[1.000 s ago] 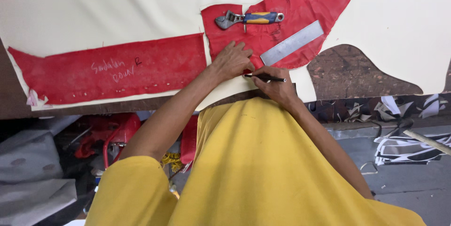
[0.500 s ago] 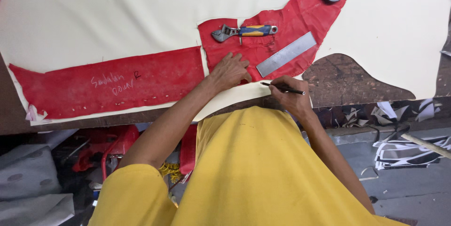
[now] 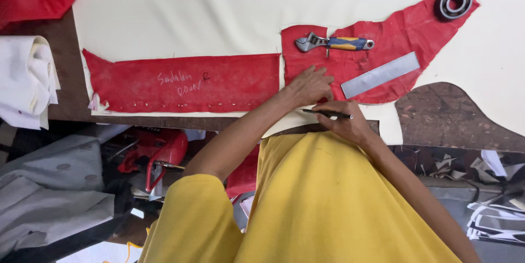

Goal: The person lays a red fabric template piece on a sheet of cream leather, holds it flat, and traces around its edge with a pencil, repositioning the template and using a metal strip as a straightedge. They then pick up scissors and cut the leather along the traced outline, continuing the cut as the clip ends.

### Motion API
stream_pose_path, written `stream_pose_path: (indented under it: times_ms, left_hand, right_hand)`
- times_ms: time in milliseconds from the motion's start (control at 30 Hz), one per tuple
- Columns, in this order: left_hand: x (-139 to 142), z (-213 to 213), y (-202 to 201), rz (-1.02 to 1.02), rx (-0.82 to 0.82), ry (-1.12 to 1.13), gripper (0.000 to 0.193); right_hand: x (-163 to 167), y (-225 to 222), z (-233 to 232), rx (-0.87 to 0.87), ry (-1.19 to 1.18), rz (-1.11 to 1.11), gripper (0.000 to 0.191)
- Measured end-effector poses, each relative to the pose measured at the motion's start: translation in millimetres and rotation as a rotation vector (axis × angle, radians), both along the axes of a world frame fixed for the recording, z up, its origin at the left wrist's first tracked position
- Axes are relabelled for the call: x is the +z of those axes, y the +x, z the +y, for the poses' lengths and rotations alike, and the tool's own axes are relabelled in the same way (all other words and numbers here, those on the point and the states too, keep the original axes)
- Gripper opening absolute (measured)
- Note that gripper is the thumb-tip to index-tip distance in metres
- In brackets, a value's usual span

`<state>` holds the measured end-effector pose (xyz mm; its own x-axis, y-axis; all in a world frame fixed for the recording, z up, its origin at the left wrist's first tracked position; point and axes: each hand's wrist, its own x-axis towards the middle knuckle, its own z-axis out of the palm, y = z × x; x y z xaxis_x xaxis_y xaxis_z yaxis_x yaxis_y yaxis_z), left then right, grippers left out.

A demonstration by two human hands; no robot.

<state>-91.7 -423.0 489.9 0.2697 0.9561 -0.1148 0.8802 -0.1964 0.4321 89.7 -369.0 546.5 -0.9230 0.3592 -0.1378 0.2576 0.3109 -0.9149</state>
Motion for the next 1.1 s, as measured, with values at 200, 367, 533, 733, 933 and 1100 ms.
stream_pose_path:
  times_ms: [200, 367, 533, 733, 933, 1100]
  left_hand:
    - [3.3, -0.9, 6.5, -0.026, 0.029, -0.031, 0.019]
    - [3.3, 0.3, 2.5, -0.088, -0.002, -0.016, 0.035]
    - [3.6, 3.9, 1.7, -0.109, -0.016, -0.086, 0.043]
    - [4.9, 5.4, 6.0, -0.113, -0.018, -0.100, 0.046]
    - [10.8, 4.5, 5.8, -0.134, -0.015, -0.079, 0.037]
    - [17.3, 6.4, 7.8, -0.129, -0.032, -0.096, 0.042]
  right_hand:
    - [6.6, -8.2, -4.3, 0.058, 0.010, -0.068, 0.024]
    - [6.2, -11.2, -12.2, 0.085, 0.055, 0.076, 0.023]
    - [3.9, -13.0, -16.0, 0.062, 0.025, 0.068, 0.023]
    - [1.2, -8.0, -13.3, 0.097, 0.073, 0.155, 0.024]
    - [4.9, 12.7, 2.4, 0.005, 0.078, -0.079, 0.023]
    - [18.3, 42.0, 24.8, -0.070, 0.107, -0.097, 0.020]
